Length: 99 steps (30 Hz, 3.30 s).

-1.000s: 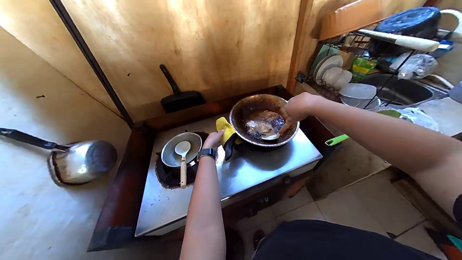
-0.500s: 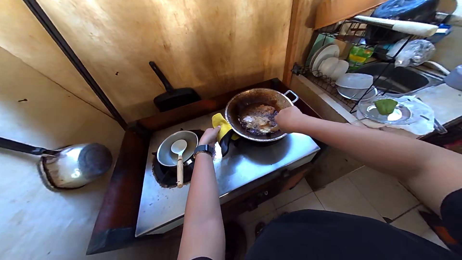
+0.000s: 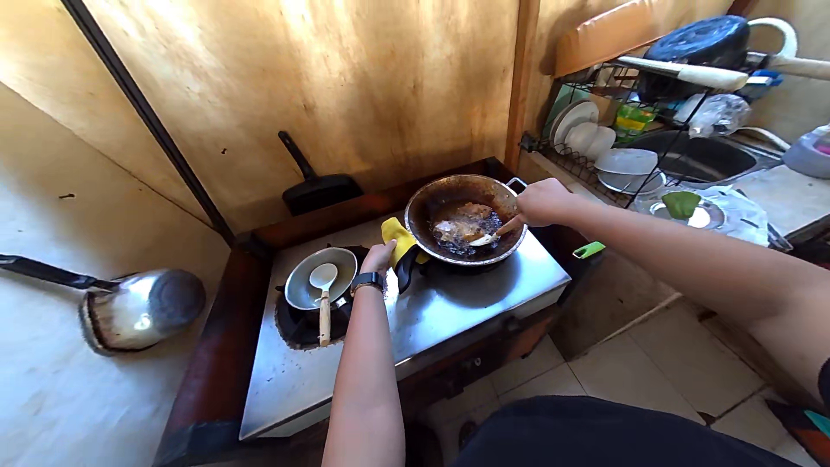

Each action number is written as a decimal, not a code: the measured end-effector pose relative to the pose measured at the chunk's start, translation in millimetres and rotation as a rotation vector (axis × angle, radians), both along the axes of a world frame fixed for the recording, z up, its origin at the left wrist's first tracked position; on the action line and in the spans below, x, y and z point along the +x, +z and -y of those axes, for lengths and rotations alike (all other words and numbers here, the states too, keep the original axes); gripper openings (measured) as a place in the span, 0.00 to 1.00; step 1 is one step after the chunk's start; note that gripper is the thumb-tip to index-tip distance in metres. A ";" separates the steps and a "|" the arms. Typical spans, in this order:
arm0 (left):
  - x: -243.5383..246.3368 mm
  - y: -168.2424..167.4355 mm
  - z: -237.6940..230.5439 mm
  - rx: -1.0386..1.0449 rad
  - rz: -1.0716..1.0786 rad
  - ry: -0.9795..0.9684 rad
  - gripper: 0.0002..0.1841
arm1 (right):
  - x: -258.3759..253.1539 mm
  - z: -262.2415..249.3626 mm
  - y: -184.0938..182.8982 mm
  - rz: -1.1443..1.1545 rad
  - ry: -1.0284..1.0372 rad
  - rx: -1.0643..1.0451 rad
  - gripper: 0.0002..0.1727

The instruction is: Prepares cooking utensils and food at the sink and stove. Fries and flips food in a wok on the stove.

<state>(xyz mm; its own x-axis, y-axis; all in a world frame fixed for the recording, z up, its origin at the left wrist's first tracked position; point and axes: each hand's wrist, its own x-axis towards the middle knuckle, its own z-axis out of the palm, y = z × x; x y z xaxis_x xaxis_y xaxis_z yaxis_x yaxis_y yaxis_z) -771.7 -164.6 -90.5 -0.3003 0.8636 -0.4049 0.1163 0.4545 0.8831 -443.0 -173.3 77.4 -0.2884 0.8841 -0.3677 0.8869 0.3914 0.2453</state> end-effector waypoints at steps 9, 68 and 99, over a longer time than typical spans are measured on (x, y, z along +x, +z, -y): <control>-1.2 -1.9 -0.8 -0.018 -0.020 -0.007 0.25 | 2.0 -33.9 35.0 0.144 0.020 -0.048 0.21; -9.8 -10.4 2.8 -0.002 -0.144 -0.067 0.26 | 4.5 -72.1 -0.7 0.165 0.300 0.039 0.18; -11.0 1.9 3.8 -0.064 -0.154 -0.104 0.29 | -7.2 -54.3 35.9 0.225 0.040 -0.146 0.23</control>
